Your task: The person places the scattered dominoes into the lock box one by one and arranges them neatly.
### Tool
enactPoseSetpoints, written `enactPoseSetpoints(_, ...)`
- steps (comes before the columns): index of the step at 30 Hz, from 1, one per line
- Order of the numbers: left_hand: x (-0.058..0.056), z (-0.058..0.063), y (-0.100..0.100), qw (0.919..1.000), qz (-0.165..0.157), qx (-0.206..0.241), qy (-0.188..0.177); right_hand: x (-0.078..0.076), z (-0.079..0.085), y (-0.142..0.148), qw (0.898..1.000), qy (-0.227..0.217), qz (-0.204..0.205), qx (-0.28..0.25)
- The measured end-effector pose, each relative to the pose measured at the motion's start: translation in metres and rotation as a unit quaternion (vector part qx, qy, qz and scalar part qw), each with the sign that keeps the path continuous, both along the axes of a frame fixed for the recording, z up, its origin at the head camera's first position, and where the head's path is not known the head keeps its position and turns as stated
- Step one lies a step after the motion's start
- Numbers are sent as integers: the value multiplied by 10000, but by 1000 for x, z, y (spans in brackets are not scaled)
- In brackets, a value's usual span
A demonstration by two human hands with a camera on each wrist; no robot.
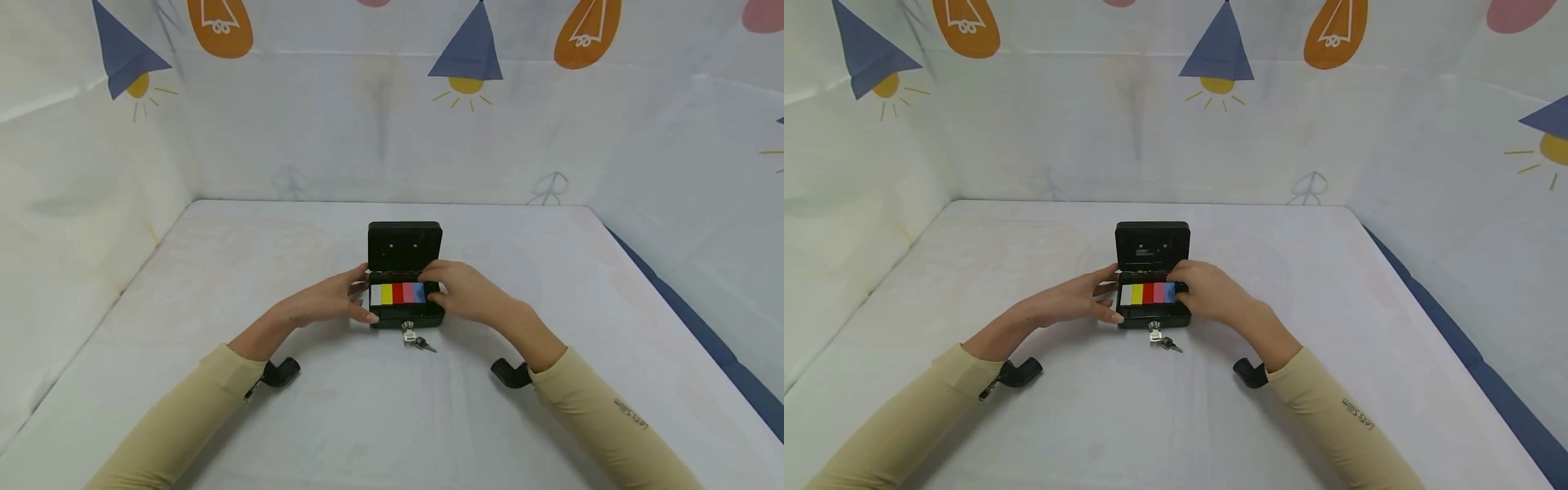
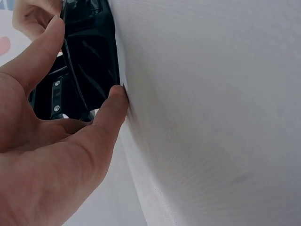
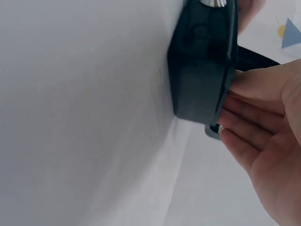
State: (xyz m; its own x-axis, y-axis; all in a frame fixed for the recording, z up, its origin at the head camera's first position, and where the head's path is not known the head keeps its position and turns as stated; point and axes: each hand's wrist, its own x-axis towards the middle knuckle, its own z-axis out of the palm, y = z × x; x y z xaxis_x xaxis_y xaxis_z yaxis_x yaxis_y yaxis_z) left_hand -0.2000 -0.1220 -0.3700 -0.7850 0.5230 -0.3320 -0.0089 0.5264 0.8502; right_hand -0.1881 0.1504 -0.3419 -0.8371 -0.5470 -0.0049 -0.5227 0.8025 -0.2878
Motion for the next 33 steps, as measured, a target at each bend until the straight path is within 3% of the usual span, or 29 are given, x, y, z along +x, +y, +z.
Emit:
enactPoseSetpoints(12,2,2,1,10000,1,-25,7,0,8,29,9993,292,32,-242)
enactPoseSetpoints(22,3,2,2,10000,-24,17,-9,1,6,53,9996,132,-257,-31)
enactPoseSetpoints(33,2,2,1,10000,-47,-30,44,4,6,82,9972,-108,-586,-450)
